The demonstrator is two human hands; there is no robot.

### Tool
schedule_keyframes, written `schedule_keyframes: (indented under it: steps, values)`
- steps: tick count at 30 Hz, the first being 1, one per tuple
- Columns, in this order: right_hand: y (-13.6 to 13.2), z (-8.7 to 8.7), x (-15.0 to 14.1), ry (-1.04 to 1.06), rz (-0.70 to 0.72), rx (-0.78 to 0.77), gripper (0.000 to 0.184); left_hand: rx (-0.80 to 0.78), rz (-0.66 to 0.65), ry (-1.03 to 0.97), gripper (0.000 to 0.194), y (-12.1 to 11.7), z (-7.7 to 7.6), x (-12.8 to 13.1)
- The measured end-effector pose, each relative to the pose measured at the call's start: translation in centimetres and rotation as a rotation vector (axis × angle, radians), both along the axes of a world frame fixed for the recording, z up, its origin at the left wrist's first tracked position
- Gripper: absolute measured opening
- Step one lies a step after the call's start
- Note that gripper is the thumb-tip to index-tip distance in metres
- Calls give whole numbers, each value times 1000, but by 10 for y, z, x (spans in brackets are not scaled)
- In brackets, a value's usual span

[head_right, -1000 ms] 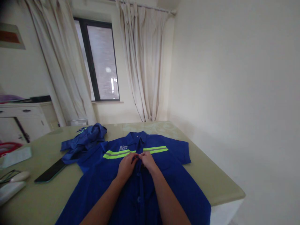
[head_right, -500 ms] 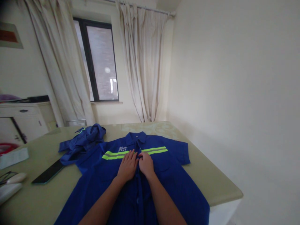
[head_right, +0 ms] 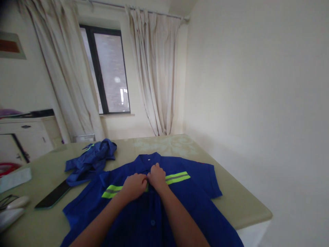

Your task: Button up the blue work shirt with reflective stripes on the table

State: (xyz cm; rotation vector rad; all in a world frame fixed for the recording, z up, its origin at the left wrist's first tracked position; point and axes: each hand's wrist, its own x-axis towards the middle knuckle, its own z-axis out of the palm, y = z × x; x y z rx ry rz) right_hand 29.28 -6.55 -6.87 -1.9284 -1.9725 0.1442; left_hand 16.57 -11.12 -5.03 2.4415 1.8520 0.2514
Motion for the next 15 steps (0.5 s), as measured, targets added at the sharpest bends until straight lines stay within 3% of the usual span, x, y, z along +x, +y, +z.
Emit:
schedule_keyframes:
  steps: [3, 6, 11, 15]
  values:
    - [5, -18, 8, 94, 1, 74, 16, 106, 96, -44, 35, 10, -13, 4]
    - [6, -28, 19, 196, 1, 104, 18, 146, 78, -52, 34, 17, -29, 12]
    - [-2, -25, 24, 281, 19, 184, 4, 47, 99, -130, 27, 26, -31, 25]
    - [-8, -25, 20, 289, 53, 200, 15, 91, 146, -204, 19, 33, -35, 27]
